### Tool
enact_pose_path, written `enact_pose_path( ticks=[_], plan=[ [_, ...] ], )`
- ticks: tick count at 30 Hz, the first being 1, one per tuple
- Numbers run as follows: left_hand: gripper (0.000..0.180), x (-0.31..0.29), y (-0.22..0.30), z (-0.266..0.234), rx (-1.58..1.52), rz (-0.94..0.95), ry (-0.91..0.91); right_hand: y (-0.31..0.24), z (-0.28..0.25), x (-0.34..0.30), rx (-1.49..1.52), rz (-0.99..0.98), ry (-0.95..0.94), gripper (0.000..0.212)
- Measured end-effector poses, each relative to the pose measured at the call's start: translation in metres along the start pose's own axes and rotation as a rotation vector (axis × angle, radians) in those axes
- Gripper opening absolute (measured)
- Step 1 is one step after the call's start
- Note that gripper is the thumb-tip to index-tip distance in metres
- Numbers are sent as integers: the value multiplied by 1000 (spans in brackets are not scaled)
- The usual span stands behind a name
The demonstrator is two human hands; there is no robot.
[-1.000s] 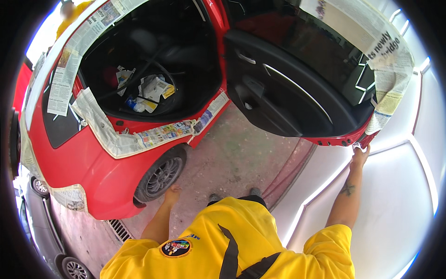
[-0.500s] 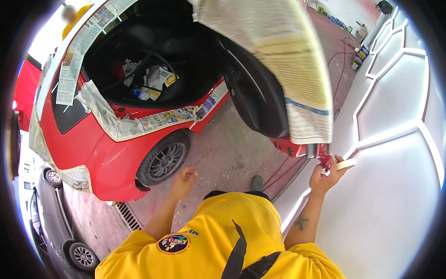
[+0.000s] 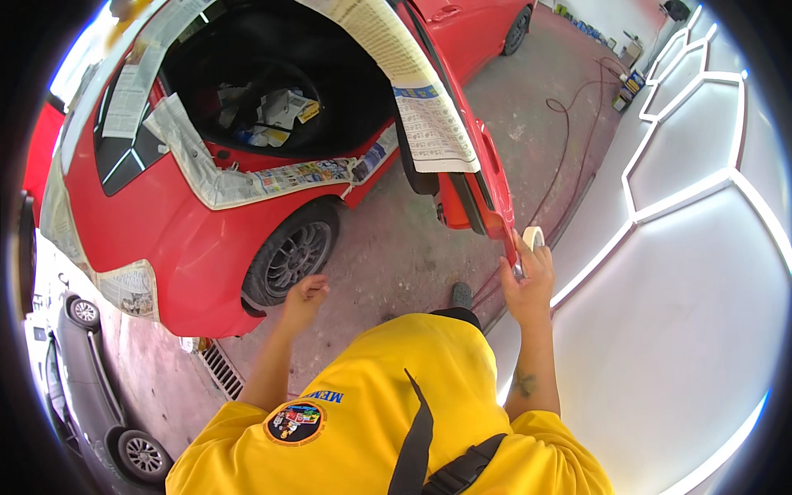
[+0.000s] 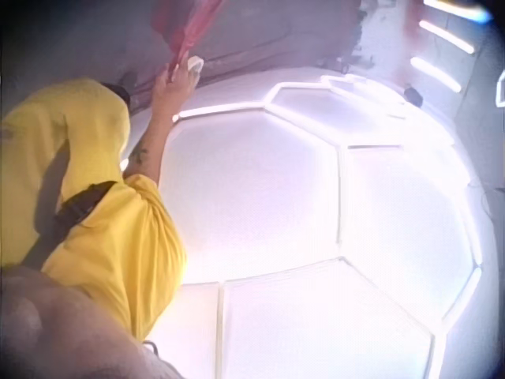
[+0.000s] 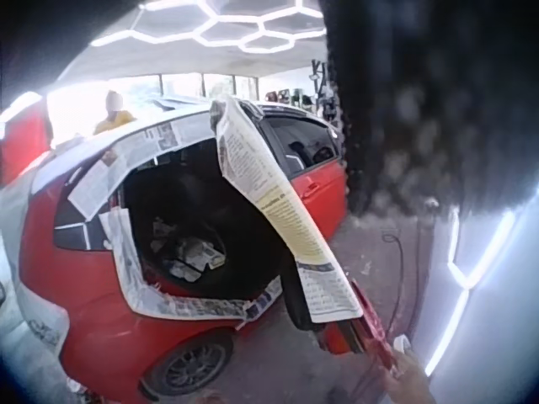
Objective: The person tapes newspaper sheets to the side of a red car using masking tape. They repeatedly tear tape, apply it to the edges of the paper, and smooth the paper against the car's body to secure it.
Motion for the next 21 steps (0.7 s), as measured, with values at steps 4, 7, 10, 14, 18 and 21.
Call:
enact_pose_path(
  ticks=[4,7,10,14,18,21],
  plan=[
    [40,-15,-3,11,-91,13,18,-30,7,-7,-21,0,-83,60],
    [40,-18,5,18,-101,15,-1,-51,13,-9,-11,20,-147,60],
    [40,-20,7,22,-61,46,-32,-69,26,-17,1,-3,-122,58],
    [41,-36,17,18,-56,60,-46,-79,46,-27,36,-123,-50,49],
    [41,-35,-19,21,-81,37,-36,-106,57,-26,91,-60,-126,44],
    [42,-25,-14,17,30,33,-73,-110,70,-27,95,-23,-144,47]
  ],
)
Point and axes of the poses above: each hand's wrist, its own x-axis towards the middle knuckle, its own z-axis out of the palm, y = z × x, the point moved 2 cm from there along x, towards the middle knuckle, and after that the axes turned 15 degrees about y, right-handed, at the moved point
